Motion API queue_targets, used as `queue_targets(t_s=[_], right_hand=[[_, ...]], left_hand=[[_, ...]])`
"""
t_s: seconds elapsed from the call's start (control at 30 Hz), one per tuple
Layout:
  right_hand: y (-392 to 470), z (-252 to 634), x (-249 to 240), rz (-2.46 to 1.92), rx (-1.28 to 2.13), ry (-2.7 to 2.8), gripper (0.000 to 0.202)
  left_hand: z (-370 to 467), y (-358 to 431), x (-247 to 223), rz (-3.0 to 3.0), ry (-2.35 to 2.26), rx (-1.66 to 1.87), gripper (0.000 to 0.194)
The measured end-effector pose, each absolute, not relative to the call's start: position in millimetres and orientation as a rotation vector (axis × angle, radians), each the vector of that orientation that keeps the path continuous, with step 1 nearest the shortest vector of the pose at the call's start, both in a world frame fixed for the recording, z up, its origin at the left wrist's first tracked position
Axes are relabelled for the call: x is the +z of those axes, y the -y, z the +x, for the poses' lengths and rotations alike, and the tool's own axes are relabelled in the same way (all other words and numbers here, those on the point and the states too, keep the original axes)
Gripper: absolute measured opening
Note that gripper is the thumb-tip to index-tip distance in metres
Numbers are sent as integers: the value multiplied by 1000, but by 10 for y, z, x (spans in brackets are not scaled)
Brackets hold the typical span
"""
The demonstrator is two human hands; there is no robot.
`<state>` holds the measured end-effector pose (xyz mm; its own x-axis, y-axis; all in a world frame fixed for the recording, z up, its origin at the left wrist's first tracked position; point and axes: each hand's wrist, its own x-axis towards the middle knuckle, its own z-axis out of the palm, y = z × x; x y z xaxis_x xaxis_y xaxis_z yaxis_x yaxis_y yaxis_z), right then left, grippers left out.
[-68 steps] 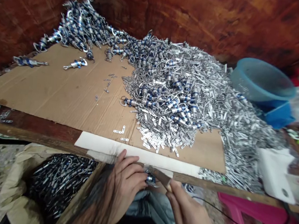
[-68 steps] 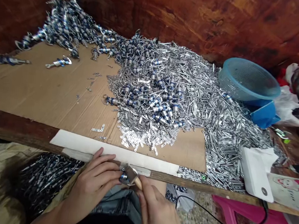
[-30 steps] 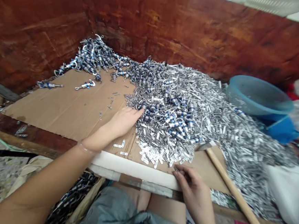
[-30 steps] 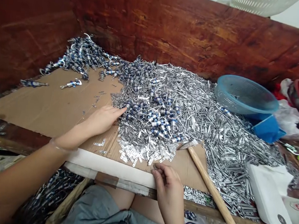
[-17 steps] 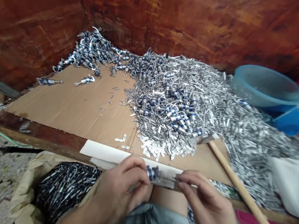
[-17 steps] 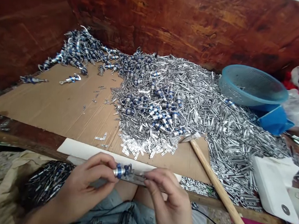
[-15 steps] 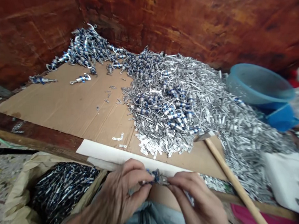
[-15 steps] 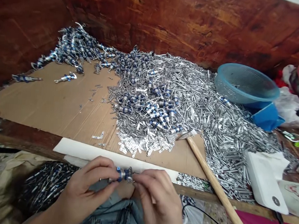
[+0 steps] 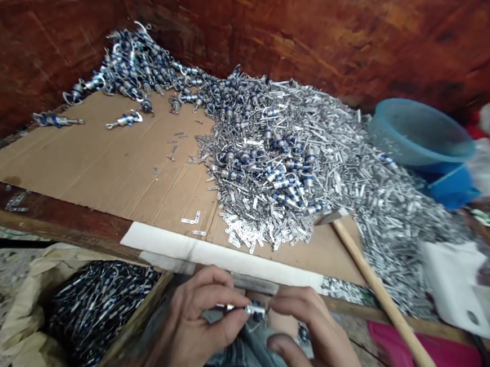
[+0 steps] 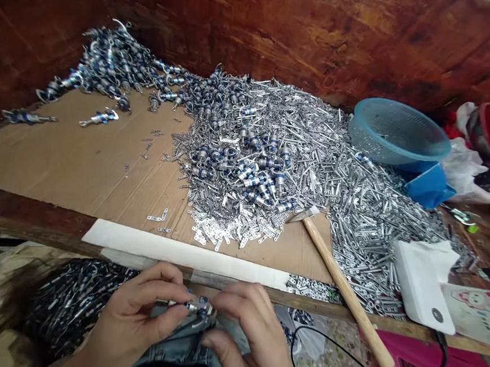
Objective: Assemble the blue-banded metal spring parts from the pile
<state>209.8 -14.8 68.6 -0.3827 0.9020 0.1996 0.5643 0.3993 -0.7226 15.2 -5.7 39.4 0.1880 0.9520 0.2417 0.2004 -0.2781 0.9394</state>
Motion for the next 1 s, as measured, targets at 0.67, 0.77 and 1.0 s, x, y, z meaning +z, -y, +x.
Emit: queue_targets(t_s=[0.67, 0.77, 1.0], right_hand=[[222, 2001, 584, -1382, 508, 2142, 24], [246, 2020, 544, -1331, 569, 2307, 32], [179, 1875, 327, -1624, 802, 2069, 19]], left_hand=[[186, 110, 397, 1599, -1177, 1099, 12], [204, 139, 355, 1699, -1195, 1095, 12], [139, 141, 22, 2335, -1182, 1232, 12]])
